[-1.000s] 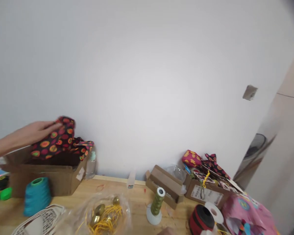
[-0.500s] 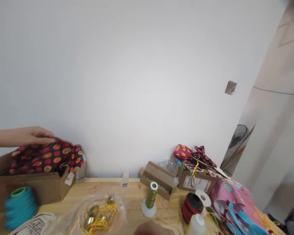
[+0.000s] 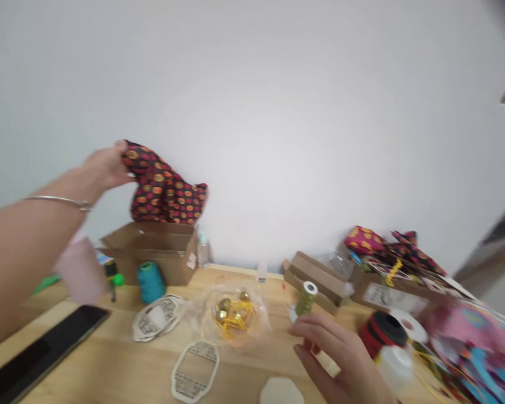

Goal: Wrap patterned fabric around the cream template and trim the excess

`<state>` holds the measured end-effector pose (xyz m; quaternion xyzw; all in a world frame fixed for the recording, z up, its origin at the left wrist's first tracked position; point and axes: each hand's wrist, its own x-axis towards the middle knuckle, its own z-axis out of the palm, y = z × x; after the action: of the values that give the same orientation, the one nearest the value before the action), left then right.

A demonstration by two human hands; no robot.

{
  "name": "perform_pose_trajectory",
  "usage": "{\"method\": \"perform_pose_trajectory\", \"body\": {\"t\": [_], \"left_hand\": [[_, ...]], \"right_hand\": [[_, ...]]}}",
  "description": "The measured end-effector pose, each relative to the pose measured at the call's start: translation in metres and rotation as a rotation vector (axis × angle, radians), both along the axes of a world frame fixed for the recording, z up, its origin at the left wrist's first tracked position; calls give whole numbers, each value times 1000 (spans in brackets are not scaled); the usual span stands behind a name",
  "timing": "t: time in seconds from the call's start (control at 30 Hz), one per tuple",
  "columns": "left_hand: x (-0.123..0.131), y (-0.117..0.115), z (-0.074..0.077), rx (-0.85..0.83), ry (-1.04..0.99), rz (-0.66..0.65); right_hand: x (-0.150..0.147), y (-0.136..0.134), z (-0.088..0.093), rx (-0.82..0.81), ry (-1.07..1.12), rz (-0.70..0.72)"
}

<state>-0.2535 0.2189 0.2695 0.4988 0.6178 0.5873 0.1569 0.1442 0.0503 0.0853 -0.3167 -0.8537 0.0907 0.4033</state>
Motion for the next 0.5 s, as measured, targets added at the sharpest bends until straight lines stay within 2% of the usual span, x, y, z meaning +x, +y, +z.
{"method": "perform_pose_trajectory", "body": {"t": [0.1,0.2,0.27,0.33,0.4,0.43,0.47,0.5], "left_hand": [[-3,-1,12,0,-151,-100],[-2,-4,16,44,-216,-202],[4,-13,14,111,-216,-271],[17,-32,6,196,-176,-339],[36,-61,-14,245,-93,-421],[47,-79,-31,230,-35,-469],[59,-96,-52,186,32,-528],[70,-113,-78,156,97,-566]], "right_hand": [[-18,15,5,14,-33,106],[-45,27,17,-93,-20,151],[-67,33,28,-270,48,161],[-87,42,37,-594,188,231],[-107,56,43,-995,502,361],[-116,64,44,-1151,692,453],[-126,72,43,-1287,820,553],[-136,81,41,-1386,856,637]]}}
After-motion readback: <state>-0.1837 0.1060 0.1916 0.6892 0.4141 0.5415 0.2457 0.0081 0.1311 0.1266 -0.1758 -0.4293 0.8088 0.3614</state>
